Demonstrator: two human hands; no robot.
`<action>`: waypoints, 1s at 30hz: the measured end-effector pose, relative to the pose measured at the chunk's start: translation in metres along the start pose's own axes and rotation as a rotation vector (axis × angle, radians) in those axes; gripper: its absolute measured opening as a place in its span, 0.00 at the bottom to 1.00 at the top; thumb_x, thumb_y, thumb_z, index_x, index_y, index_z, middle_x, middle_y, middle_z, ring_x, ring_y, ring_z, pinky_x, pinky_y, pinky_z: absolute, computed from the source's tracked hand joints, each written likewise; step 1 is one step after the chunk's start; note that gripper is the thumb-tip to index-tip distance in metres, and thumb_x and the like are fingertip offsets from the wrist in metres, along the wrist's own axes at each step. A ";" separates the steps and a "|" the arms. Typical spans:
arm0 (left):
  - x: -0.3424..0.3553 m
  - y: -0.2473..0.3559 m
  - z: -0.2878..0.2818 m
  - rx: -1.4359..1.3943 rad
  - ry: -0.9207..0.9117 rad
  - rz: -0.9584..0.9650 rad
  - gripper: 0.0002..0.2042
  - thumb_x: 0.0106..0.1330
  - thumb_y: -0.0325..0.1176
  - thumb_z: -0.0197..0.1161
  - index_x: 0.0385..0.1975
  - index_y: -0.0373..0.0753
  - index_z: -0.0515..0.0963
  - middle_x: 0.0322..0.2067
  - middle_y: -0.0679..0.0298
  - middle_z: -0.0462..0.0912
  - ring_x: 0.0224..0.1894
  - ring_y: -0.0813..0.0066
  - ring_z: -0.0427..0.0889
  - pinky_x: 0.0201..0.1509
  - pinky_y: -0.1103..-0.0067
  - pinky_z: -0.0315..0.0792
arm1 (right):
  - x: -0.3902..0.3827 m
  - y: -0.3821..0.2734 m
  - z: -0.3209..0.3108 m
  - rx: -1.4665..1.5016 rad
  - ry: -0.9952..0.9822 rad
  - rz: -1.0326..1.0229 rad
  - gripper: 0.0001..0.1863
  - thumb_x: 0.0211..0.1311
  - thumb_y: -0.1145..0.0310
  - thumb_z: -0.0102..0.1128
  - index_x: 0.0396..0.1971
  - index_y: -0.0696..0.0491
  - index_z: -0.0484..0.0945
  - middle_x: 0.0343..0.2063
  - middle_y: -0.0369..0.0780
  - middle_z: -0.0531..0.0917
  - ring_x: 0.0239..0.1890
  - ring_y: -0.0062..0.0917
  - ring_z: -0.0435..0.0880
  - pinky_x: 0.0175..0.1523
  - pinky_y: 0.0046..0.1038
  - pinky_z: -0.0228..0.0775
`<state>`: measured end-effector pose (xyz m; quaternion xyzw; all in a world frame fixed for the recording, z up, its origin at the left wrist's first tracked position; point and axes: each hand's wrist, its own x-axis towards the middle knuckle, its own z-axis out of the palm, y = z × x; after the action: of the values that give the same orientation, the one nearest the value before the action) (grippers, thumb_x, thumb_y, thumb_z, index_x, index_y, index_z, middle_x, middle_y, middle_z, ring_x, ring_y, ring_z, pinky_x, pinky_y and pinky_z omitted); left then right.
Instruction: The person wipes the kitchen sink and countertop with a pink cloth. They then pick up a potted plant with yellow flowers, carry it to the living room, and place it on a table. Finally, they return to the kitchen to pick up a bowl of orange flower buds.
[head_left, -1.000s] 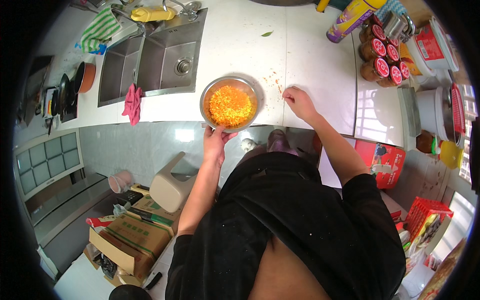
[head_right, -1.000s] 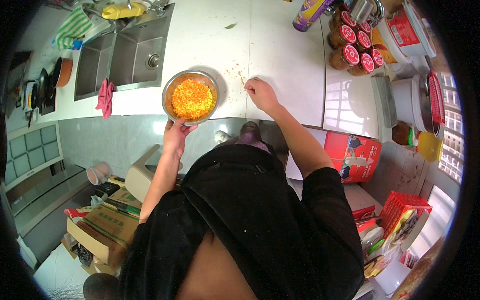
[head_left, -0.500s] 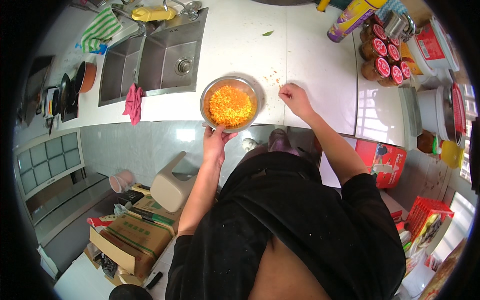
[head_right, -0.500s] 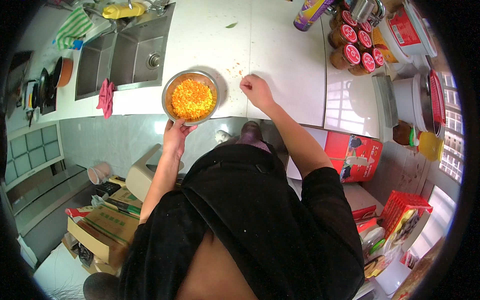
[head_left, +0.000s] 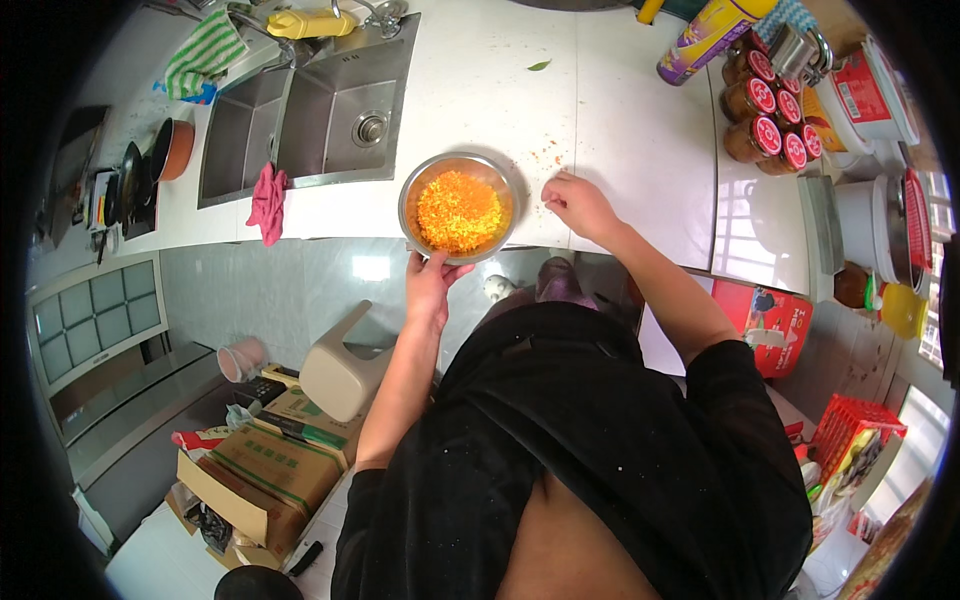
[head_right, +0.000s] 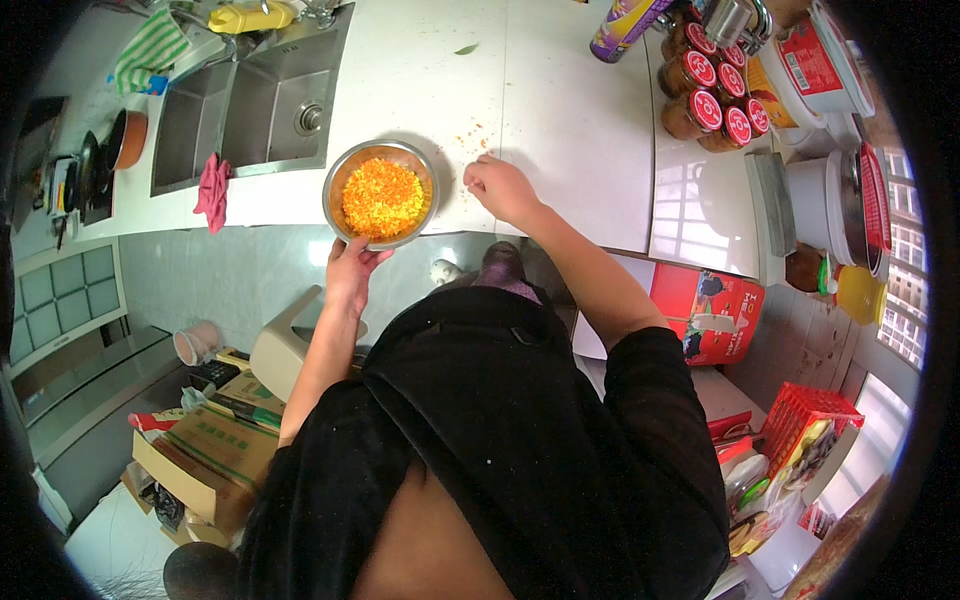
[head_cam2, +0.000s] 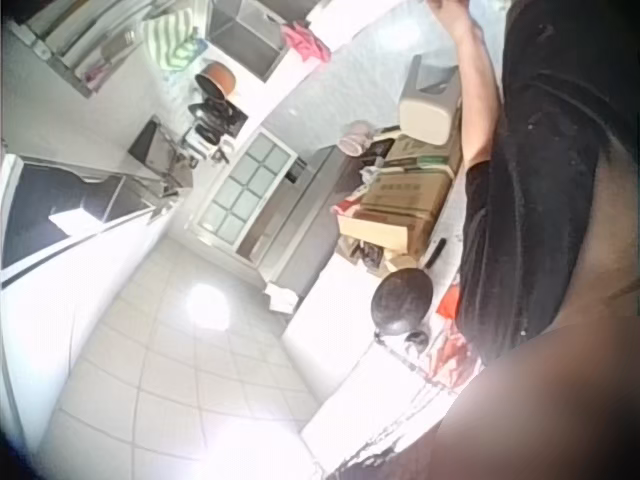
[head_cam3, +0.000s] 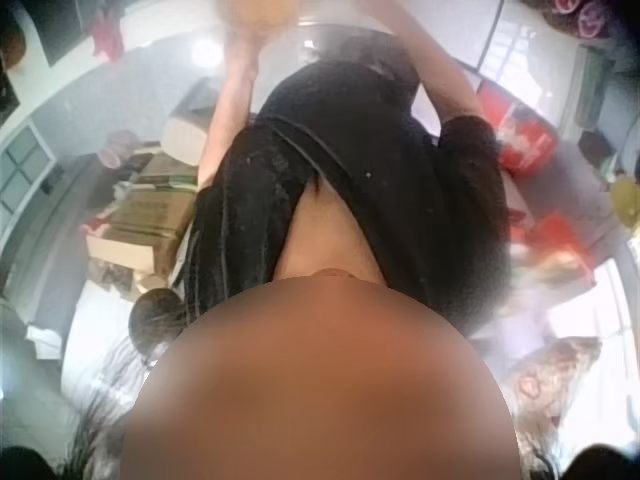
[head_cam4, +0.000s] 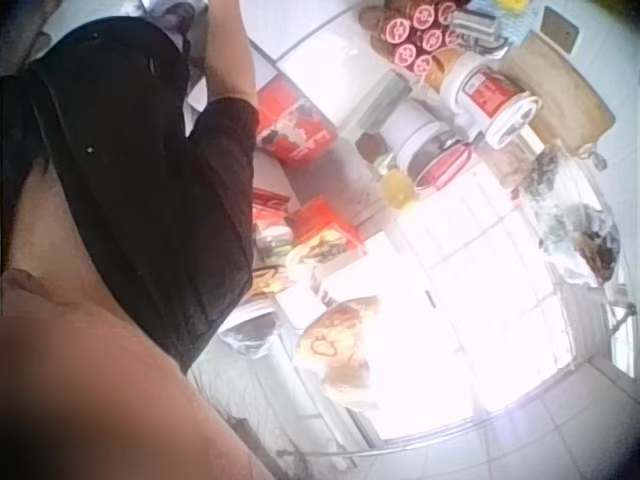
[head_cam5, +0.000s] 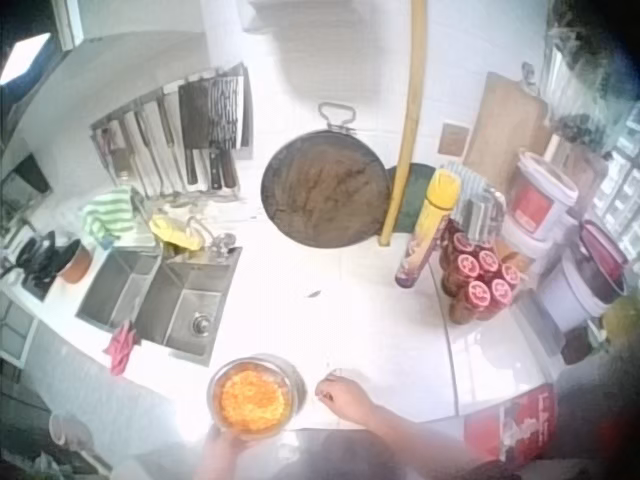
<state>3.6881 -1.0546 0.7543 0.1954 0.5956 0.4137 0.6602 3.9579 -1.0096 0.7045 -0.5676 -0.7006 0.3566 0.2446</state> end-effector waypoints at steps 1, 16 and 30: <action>-0.001 0.000 -0.002 0.000 0.002 0.002 0.18 0.65 0.25 0.47 0.53 0.27 0.57 0.43 0.50 0.74 0.38 0.62 0.80 0.44 0.69 0.78 | -0.005 0.004 0.003 -0.035 -0.005 -0.015 0.02 0.51 0.74 0.57 0.25 0.53 0.74 0.27 0.39 0.75 0.32 0.33 0.76 0.37 0.32 0.69; -0.002 0.003 -0.006 -0.046 0.003 -0.003 0.19 0.65 0.24 0.47 0.54 0.28 0.56 0.40 0.50 0.74 0.33 0.64 0.81 0.37 0.73 0.81 | -0.012 0.005 0.024 -0.141 0.086 -0.191 0.02 0.47 0.74 0.58 0.22 0.53 0.74 0.26 0.39 0.75 0.32 0.35 0.75 0.39 0.33 0.69; -0.004 0.003 -0.007 -0.043 0.007 -0.005 0.17 0.64 0.24 0.47 0.52 0.26 0.57 0.40 0.50 0.74 0.33 0.63 0.81 0.37 0.73 0.81 | 0.018 -0.040 0.003 0.406 0.111 0.019 0.03 0.54 0.75 0.58 0.28 0.59 0.76 0.25 0.40 0.75 0.28 0.23 0.77 0.36 0.22 0.69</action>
<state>3.6810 -1.0574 0.7575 0.1785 0.5893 0.4254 0.6633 3.9260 -0.9969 0.7328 -0.5320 -0.5943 0.4608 0.3891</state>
